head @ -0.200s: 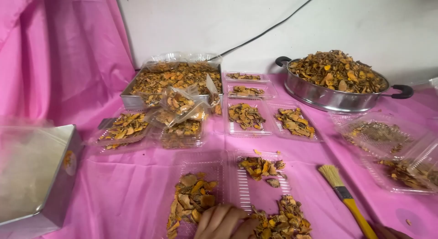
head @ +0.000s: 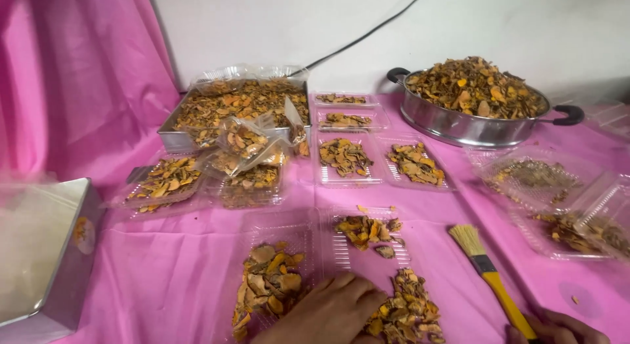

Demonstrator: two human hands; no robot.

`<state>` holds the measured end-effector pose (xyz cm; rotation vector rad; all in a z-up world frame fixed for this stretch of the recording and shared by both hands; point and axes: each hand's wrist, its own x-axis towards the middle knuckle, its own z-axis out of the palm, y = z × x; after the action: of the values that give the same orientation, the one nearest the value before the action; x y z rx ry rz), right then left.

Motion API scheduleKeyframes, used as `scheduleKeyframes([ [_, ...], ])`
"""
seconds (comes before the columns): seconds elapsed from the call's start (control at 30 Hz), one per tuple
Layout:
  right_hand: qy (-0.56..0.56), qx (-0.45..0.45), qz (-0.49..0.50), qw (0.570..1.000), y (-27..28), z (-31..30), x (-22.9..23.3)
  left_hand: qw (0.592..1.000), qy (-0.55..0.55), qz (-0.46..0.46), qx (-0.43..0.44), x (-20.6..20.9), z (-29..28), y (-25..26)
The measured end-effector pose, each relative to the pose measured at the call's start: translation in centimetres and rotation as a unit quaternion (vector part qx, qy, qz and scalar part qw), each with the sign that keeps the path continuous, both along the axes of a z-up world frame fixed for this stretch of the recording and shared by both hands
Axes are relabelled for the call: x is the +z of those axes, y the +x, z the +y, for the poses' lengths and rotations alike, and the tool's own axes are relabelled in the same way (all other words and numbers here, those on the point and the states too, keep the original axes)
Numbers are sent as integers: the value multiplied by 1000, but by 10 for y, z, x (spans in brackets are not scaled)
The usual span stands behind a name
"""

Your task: Sorting and packaging dried tea leaves into plastic containers and bags using a brush and hands.

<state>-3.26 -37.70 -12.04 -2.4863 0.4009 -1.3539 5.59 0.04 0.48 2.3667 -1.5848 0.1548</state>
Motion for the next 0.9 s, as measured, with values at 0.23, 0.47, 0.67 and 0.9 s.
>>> scheduleKeyframes([
  [0.23, 380, 61, 105, 917, -7, 0, 40, 989, 49, 141, 5, 56, 0, -1],
  [0.47, 337, 293, -162, 880, 33, 59, 146, 972, 49, 214, 89, 84, -9, 3],
  [0.67, 347, 216, 138, 902, 86, 99, 223, 948, -15, 283, 142, 85, -7, 19],
  [0.9, 318, 299, 14, 900, 142, 110, 220, 956, -7, 272, 107, 94, 5, 31],
])
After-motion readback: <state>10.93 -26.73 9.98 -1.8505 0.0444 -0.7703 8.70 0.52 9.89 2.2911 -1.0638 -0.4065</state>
